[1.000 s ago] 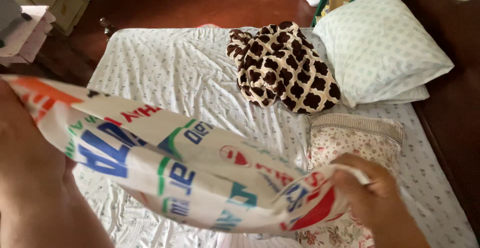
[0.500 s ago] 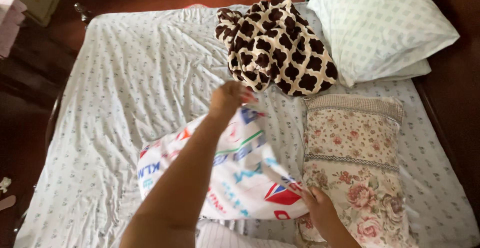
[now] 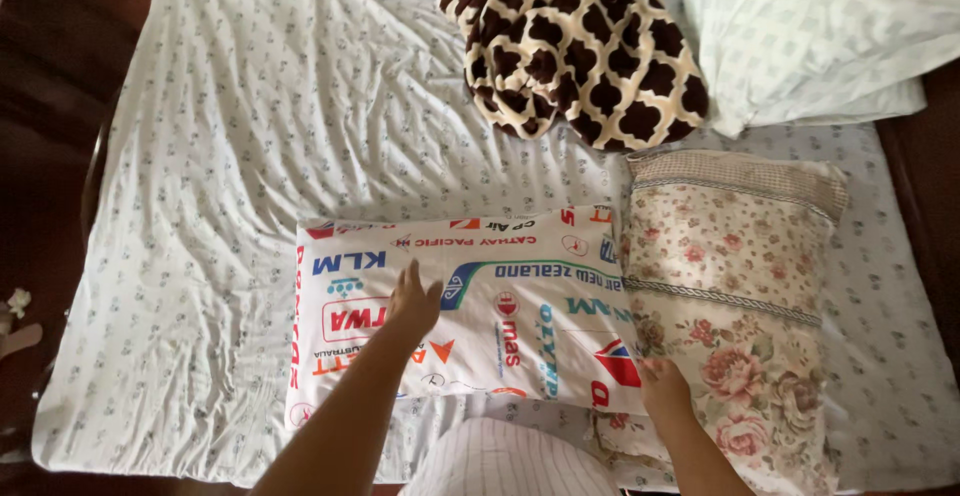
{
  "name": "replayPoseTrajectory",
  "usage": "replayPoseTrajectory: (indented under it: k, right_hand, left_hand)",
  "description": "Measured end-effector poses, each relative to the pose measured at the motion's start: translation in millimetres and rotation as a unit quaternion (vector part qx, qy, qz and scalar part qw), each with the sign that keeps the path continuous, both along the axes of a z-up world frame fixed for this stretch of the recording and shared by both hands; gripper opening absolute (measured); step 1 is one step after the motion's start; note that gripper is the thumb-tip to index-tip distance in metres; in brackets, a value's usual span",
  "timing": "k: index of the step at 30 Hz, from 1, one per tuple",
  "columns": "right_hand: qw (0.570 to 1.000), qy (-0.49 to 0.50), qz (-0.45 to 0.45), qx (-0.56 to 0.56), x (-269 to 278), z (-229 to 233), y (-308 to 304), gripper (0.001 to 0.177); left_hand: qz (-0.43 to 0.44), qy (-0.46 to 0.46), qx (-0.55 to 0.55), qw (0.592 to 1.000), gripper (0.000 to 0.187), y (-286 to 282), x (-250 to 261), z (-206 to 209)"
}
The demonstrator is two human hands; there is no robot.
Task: The person adjusts and smooths a pillowcase with airline logos, then smooths a floral pillowcase and the bedsheet. They walk around the bed to adjust the sheet at the foot and then return to the head of the bed to smooth a second pillow.
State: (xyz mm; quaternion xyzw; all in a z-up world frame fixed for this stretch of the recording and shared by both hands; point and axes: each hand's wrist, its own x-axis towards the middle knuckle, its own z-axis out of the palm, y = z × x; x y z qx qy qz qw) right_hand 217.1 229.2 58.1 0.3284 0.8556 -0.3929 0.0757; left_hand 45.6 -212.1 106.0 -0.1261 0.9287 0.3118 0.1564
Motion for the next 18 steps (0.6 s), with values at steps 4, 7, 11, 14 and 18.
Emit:
replayPoseTrajectory:
  k: [4, 7, 11, 14, 18]
  right_hand:
    - [0.998, 0.024, 0.053, -0.017, -36, -24, -15, 0.049]
    - [0.998, -0.025, 0.056, -0.034, -60, -38, -25, 0.055]
    - [0.995, -0.087, 0.021, -0.038, -79, -50, -33, 0.059]
    - [0.992, -0.102, 0.034, -0.072, -89, -54, -36, 0.052]
    - [0.966, 0.064, 0.215, 0.125, -89, -43, -34, 0.030]
  left_hand:
    - [-0.080, -0.088, -0.087, 0.989, 0.076, -2, 56, -19]
    - [-0.062, -0.091, -0.088, 0.990, 0.078, 7, 79, -3]
    - [0.055, -0.138, -0.089, 0.985, 0.072, 3, 70, 19]
    - [0.118, -0.077, -0.106, 0.984, 0.076, -10, 64, 23]
    - [0.114, -0.074, -0.169, 0.976, 0.073, -20, 62, 19]
